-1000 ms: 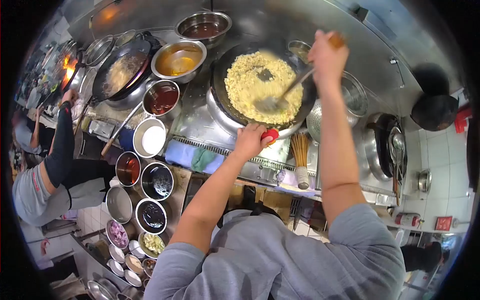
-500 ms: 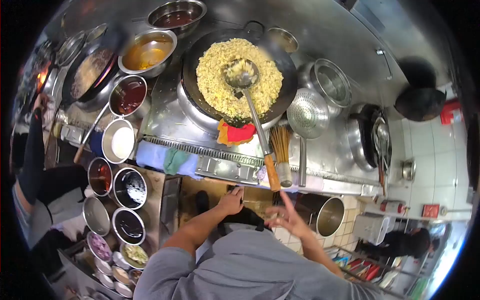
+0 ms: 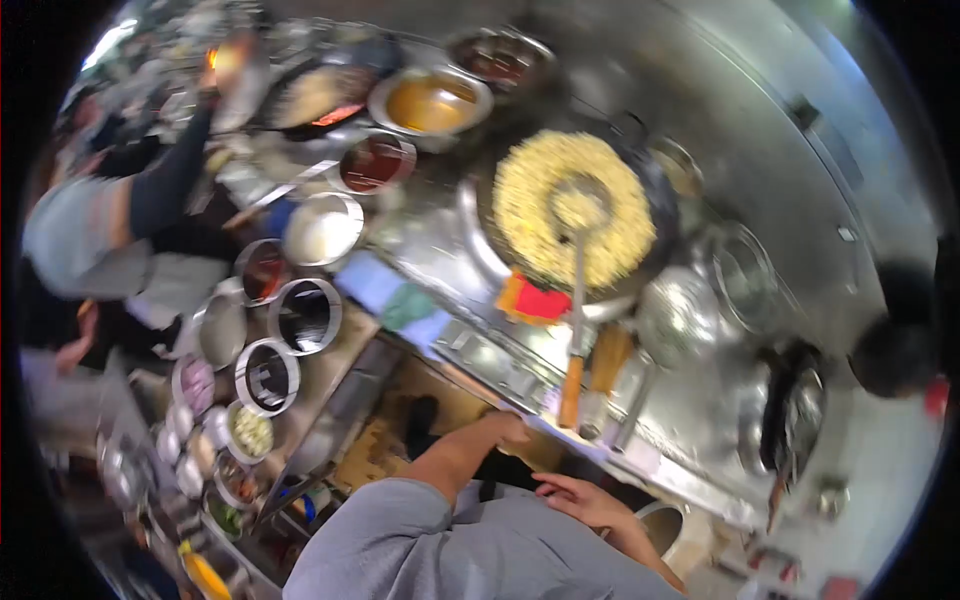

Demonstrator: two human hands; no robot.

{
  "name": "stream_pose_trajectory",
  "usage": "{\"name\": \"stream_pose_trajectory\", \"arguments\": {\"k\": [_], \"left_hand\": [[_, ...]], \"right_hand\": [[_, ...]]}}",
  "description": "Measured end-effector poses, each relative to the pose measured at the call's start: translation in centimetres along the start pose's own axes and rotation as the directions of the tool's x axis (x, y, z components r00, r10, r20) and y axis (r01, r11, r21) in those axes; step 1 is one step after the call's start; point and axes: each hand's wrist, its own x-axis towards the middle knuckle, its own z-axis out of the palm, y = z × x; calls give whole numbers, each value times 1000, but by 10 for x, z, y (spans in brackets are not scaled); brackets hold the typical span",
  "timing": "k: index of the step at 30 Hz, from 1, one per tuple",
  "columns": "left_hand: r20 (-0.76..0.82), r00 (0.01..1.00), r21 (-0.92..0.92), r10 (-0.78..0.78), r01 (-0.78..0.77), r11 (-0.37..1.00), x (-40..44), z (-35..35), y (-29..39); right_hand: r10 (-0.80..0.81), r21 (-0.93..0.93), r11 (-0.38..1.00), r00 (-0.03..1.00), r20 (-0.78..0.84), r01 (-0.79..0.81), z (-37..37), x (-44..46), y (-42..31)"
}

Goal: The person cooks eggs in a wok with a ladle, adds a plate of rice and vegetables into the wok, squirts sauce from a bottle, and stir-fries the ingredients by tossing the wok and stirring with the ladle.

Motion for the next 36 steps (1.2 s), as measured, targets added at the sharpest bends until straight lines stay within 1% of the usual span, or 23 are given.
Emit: {"name": "stream_pose_trajectory", "arguments": {"k": [2, 4, 6, 7, 9, 10, 11, 12, 13, 14, 15, 16, 17, 18, 20, 22, 23, 25, 26, 28, 30, 34, 36], "left_hand": [[88, 993, -7, 80, -80, 997, -45, -15, 5], [105, 972, -240, 209, -179, 954, -95, -14, 7], [-31, 966, -514, 258, -237, 824, -176, -43, 44], [-65, 972, -504, 226, -227, 833, -198, -57, 58], [-164, 931, -353, 326, -365, 862, -224, -90, 89], [-94, 952, -350, 291, -305, 886, -242, -120, 120], [-51, 901, -129, 431, -434, 892, -227, -136, 140], [-127, 769, 159, 626, -607, 779, -179, -125, 150], [87, 848, 571, 523, -473, 672, -175, -139, 208], [46, 794, 621, 606, -498, 605, -175, -140, 258], [308, 523, 918, 795, -382, -105, -165, -140, 304], [276, 521, 879, 808, -476, 7, -166, -137, 321], [192, 570, 777, 799, -585, 230, -169, -135, 329], [143, 597, 643, 789, -662, 385, -174, -135, 328], [116, 596, 493, 794, -729, 475, -191, -133, 321], [122, 595, 454, 794, -745, 489, -199, -122, 308], [124, 595, 433, 794, -753, 496, -201, -120, 305], [137, 573, 401, 808, -778, 484, -205, -113, 299], [149, 563, 390, 813, -789, 475, -210, -110, 297], [168, 554, 365, 815, -803, 471, -221, -103, 290], [192, 534, 334, 823, -824, 457, -230, -95, 286], [225, 499, 297, 837, -853, 429, -248, -82, 279], [249, 489, 281, 836, -863, 421, -257, -75, 275]], "right_hand": [[-43, -311, 946, 984, 170, 95, -27, -7, -41], [-97, -405, 883, 937, 336, 237, -53, -28, -103], [-281, -434, 690, 766, 578, 580, -71, -45, -172], [-284, -440, 659, 743, 606, 610, -70, -48, -204], [-296, -325, 552, 545, 784, 768, -65, -51, -265], [-314, -321, 499, 513, 799, 805, -53, -47, -295], [-358, -314, 432, 480, 801, 845, -30, -38, -326], [-368, -304, 382, 445, 816, 873, -1, -27, -358], [-392, -323, 270, 410, 823, 907, 39, -14, -388], [-335, -362, 304, 455, 825, 881, 79, 13, -412], [-391, -322, 234, 392, 832, 917, 130, 30, -430], [-481, -327, 72, 320, 816, 942, 172, 57, -432], [-529, -434, 7, 372, 763, 901, 212, 78, -421], [-582, -458, -176, 283, 762, 871, 244, 97, -396], [-230, -405, 3, 395, 890, 914, 262, 67, -359], [287, -107, 272, 26, 958, 956, 267, 99, -346], [288, -114, 273, 32, 957, 955, 268, 104, -350], [82, -259, 48, 255, 964, 965, 260, 97, -354], [75, -282, 48, 278, 958, 958, 262, 97, -360], [193, -307, 233, 266, 944, 923, 268, 102, -368], [140, -313, 261, 285, 948, 913, 269, 110, -367], [10, -301, 246, 308, 951, 921, 270, 110, -382], [21, -411, 172, 413, 910, 896, 275, 101, -398]]}}
